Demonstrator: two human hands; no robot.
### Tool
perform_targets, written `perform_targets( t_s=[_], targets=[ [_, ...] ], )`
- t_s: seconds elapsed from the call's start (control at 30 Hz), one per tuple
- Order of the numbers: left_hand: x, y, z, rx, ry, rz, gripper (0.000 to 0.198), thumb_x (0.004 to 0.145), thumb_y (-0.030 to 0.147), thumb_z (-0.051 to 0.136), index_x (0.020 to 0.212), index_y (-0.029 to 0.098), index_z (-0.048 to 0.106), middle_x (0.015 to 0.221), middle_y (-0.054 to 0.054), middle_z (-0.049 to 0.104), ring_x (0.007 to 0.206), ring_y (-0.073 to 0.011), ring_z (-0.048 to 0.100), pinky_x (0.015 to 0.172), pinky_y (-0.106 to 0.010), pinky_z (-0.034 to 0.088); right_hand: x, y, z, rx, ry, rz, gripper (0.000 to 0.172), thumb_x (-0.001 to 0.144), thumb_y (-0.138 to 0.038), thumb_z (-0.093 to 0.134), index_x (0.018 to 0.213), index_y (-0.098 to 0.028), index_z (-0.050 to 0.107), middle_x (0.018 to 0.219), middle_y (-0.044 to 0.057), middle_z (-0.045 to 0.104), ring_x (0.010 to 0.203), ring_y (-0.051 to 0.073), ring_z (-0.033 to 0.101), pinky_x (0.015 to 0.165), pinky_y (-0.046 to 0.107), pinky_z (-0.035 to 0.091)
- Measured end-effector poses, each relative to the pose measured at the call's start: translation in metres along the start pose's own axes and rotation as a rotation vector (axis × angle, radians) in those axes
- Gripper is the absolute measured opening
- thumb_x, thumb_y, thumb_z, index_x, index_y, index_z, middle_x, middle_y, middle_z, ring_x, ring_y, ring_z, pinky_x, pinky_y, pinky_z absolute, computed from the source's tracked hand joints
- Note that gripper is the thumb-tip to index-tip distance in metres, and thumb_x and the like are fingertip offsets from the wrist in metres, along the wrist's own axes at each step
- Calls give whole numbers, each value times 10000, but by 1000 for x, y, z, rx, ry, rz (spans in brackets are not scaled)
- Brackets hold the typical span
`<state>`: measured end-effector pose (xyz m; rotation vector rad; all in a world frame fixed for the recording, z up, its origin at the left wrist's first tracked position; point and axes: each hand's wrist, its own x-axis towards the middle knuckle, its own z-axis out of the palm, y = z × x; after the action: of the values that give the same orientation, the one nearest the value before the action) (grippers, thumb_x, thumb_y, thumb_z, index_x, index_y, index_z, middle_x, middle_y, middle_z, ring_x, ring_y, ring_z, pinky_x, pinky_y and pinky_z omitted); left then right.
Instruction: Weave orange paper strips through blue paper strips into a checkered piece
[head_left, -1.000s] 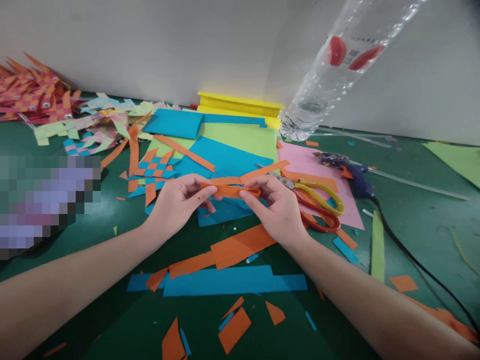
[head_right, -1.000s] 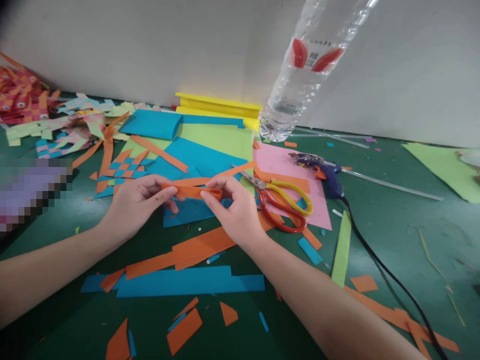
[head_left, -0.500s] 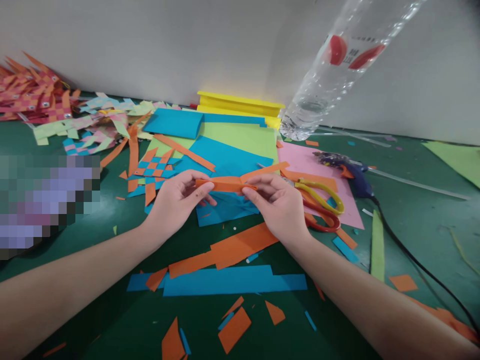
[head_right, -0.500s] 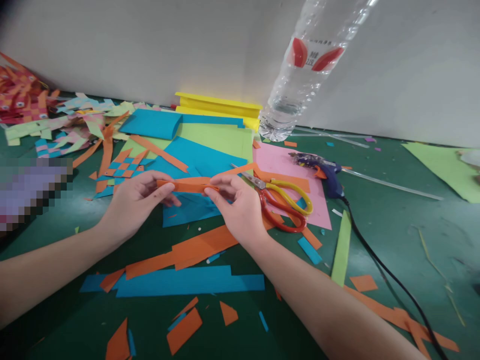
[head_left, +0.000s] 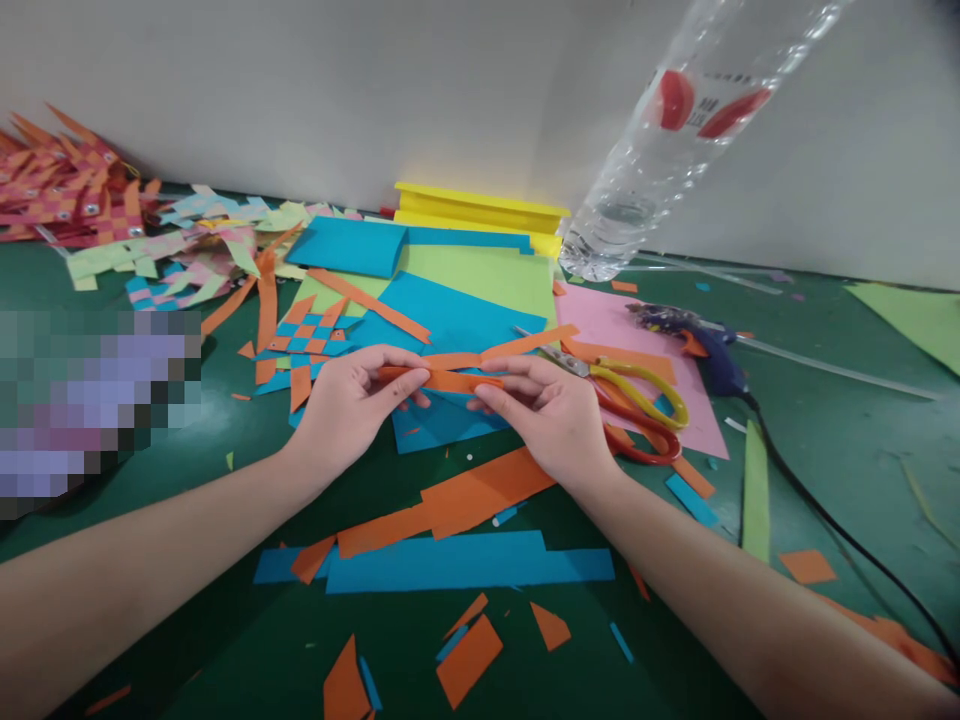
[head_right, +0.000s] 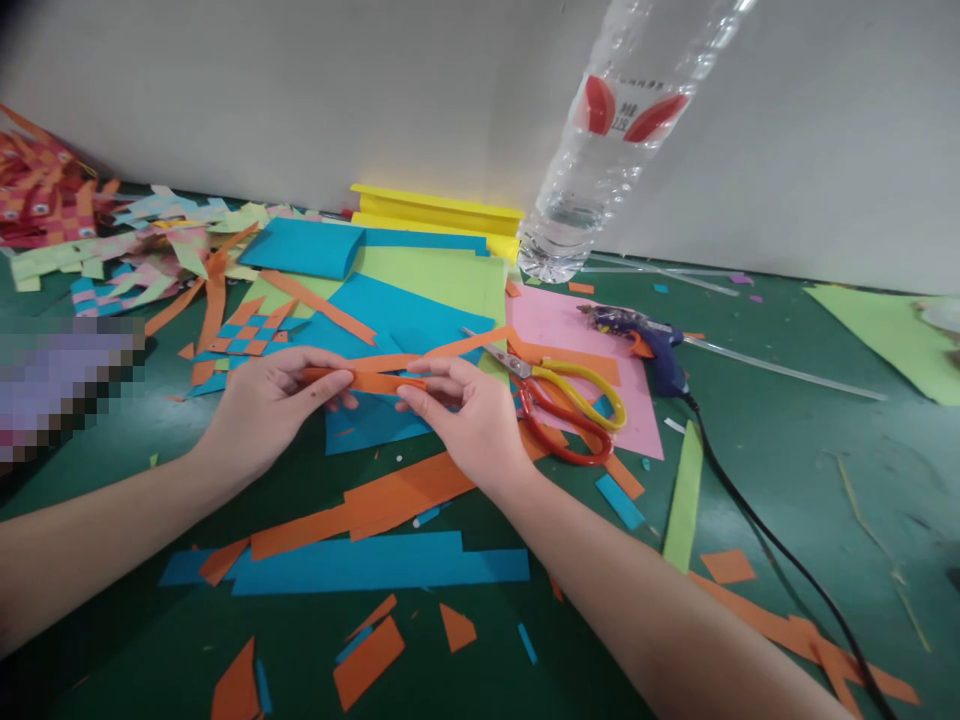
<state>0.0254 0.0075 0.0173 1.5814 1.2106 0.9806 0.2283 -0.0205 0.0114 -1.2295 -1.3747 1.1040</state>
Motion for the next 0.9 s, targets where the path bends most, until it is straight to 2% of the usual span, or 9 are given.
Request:
perform_targets(
  t_s=[0.23, 0.37, 0.5, 0.9],
  targets=[
    [0, 1, 0, -1, 54, 23, 116, 864, 294, 666, 867, 179, 687, 685, 15, 709, 585, -90, 652, 575, -156, 535, 2, 2, 1, 47, 10, 49, 178, 772, -300, 736, 896, -180, 695, 804, 42, 773, 714, 189, 748, 699, 299, 617],
    [0, 0, 0, -7, 47, 34, 145, 883, 318, 641, 905, 183, 690, 673, 15, 709, 599, -99, 665, 577, -163, 545, 4, 4, 1, 52, 41, 7, 143, 797, -316, 711, 834, -180, 687, 734, 23, 758, 651, 168, 736, 642, 275, 604],
    [0, -3, -1, -2, 41, 39, 168, 885, 341, 637, 936, 192, 696, 670, 15, 713, 613, -106, 672, 581, -168, 550, 4, 4, -1, 39, 48, -27, 133, 825, -316, 686, 848, -185, 685, 740, 12, 752, 620, 139, 722, 630, 251, 592],
    [0, -1, 0, 3, 51, -9, 224, 868, 391, 646, 954, 196, 716, 671, 6, 720, 624, -133, 683, 599, -200, 564, 5, 1, -1, -4, 70, 3, 155, 847, -322, 653, 865, -169, 676, 759, 35, 752, 500, 93, 634, 548, 244, 538]
  ],
)
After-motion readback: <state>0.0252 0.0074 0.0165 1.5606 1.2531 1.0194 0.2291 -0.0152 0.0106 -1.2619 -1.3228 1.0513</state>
